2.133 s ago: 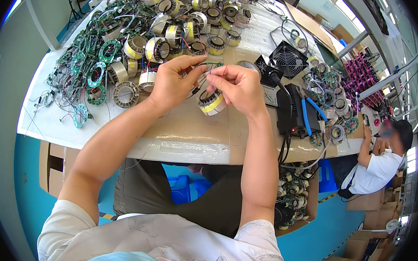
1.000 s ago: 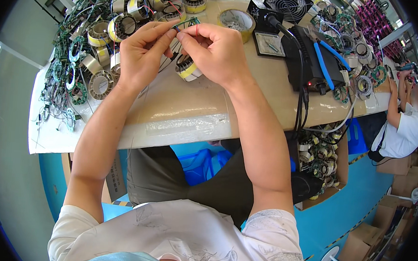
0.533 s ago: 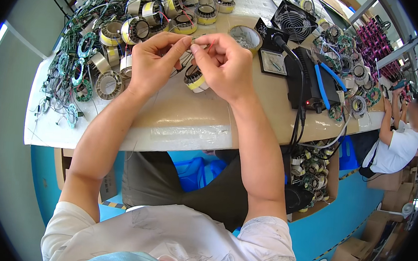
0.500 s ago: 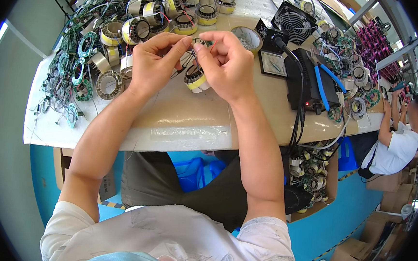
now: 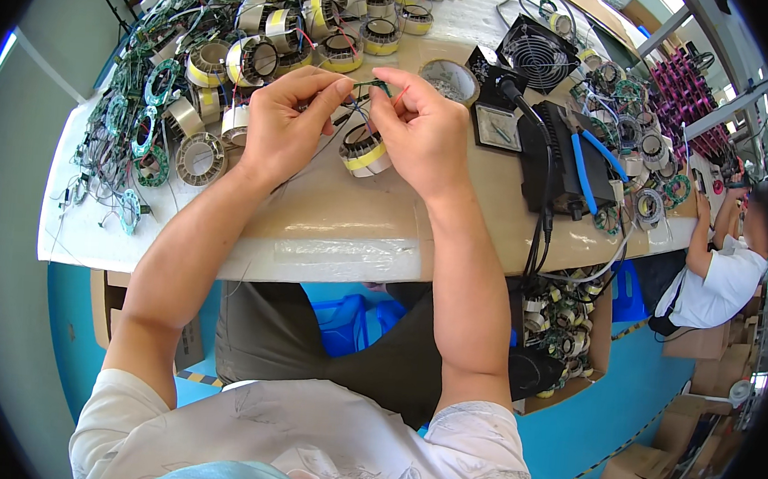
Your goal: Soldering components onto small circular circuit boards at a workbench.
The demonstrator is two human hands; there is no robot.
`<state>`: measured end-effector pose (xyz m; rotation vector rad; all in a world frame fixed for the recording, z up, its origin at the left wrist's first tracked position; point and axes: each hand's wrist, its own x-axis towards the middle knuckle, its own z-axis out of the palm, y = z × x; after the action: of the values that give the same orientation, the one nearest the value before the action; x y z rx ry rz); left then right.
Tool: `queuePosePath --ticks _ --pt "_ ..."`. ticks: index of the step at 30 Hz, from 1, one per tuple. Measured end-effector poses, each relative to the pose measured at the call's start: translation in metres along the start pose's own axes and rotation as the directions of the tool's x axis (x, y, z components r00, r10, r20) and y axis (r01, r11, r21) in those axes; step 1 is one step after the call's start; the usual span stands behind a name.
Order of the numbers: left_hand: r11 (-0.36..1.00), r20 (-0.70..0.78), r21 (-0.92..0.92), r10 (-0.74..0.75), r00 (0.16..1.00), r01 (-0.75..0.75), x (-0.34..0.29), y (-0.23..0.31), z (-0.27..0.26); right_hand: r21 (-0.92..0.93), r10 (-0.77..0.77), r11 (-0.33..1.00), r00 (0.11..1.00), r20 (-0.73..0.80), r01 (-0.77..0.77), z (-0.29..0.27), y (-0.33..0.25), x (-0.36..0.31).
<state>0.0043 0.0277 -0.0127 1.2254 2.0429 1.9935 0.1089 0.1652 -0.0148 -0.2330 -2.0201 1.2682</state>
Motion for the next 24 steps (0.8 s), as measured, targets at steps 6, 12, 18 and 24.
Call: queuePosePath --ticks 6,12,18,24 --pt "0.996 -0.04 -0.052 -0.077 0.996 0.075 -0.003 0.011 0.005 0.086 0.015 0.996 1.0 0.004 -0.015 -0.001 -0.003 -0.002" --pt "0.995 -0.055 -0.067 -0.072 0.996 0.068 -0.003 0.01 0.005 0.293 0.16 0.945 0.987 -0.021 -0.147 0.0 -0.018 -0.002" --pt "0.998 -0.054 -0.05 -0.047 0.997 0.044 -0.003 0.007 0.006 0.297 0.206 0.937 0.977 -0.05 -0.183 0.003 -0.02 -0.004" --pt "0.996 -0.053 -0.084 -0.026 0.998 0.021 -0.004 0.01 0.006 0.155 0.064 0.987 0.982 -0.175 -0.036 0.01 -0.006 -0.004"
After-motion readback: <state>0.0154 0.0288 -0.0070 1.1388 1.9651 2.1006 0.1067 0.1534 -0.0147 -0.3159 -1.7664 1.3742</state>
